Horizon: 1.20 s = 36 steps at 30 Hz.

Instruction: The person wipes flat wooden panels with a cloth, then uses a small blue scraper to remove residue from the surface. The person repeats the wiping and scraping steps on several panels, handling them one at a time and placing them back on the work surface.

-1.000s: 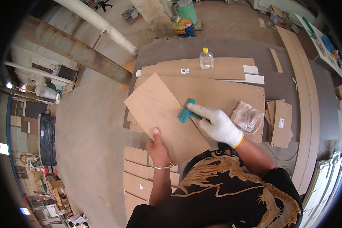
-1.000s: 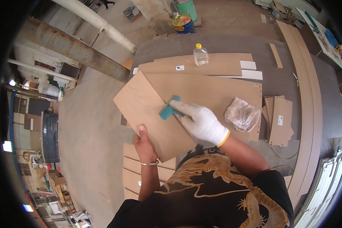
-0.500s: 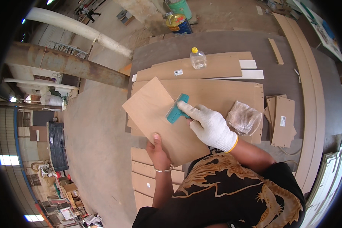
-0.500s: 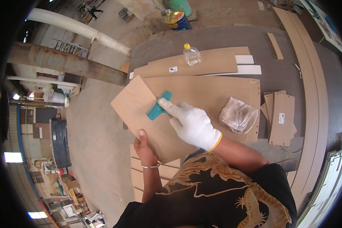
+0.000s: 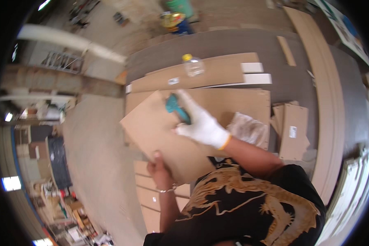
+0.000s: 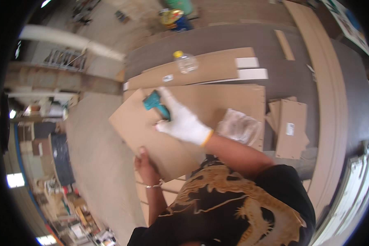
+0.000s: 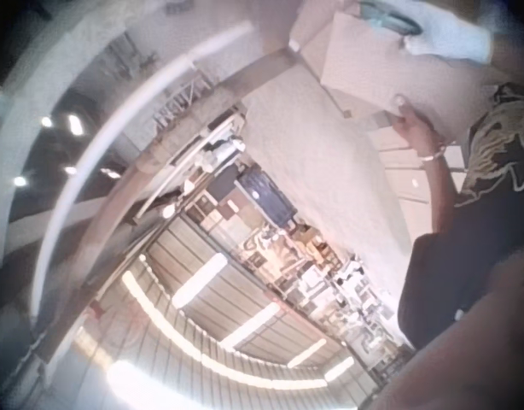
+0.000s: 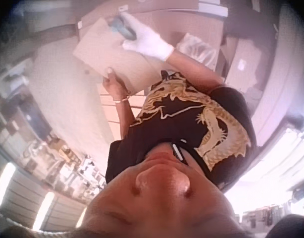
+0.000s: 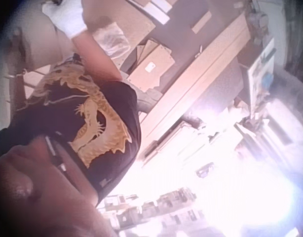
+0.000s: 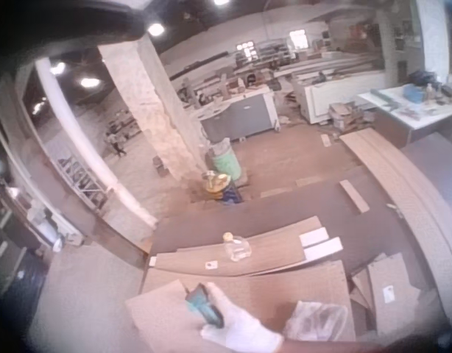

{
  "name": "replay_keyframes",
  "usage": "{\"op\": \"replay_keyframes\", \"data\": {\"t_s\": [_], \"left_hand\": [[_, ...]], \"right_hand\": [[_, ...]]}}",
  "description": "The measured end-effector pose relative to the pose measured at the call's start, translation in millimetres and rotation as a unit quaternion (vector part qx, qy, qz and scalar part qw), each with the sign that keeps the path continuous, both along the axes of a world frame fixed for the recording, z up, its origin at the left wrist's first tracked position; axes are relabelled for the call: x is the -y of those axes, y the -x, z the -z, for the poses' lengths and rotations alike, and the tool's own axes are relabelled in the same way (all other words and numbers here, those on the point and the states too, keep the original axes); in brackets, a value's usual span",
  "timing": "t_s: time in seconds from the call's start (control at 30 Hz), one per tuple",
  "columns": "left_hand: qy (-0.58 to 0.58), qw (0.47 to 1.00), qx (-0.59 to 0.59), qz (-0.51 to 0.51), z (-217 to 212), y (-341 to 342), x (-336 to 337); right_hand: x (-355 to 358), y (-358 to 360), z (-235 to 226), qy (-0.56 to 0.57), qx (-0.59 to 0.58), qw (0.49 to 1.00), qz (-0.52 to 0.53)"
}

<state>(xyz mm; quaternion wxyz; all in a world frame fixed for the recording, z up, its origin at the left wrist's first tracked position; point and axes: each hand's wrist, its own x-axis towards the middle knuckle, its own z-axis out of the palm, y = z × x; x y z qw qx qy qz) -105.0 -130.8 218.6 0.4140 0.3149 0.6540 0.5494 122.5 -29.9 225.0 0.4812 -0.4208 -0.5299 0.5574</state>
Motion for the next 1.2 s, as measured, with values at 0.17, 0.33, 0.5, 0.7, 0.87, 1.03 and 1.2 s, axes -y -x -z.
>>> {"op": "replay_keyframes", "data": {"t_s": [0.17,0.33,0.5,0.7,0.87,1.03,1.2], "left_hand": [[0.036,0.993,-0.050,0.106,12,-11,-6],[0.066,0.985,-0.069,0.142,42,-14,-13],[0.138,0.983,-0.116,0.049,71,0,-15],[0.163,0.982,-0.054,-0.080,67,14,11],[0.114,0.983,-0.009,-0.145,49,7,26],[0.087,0.980,-0.006,-0.182,35,14,42],[0.062,0.969,0.028,-0.239,44,19,55]], "right_hand": [[-29,-10,45,0.078,-0.257,0.962,0.055],[-58,-112,99,0.171,-0.348,0.873,0.296],[-36,-292,222,0.184,-0.092,0.793,0.573],[4,-436,369,0.331,0.318,0.716,0.526],[-17,-400,349,0.284,0.387,0.758,0.440],[-10,-244,241,0.044,0.381,0.857,0.344],[63,-57,142,-0.177,0.274,0.936,-0.130]]}}
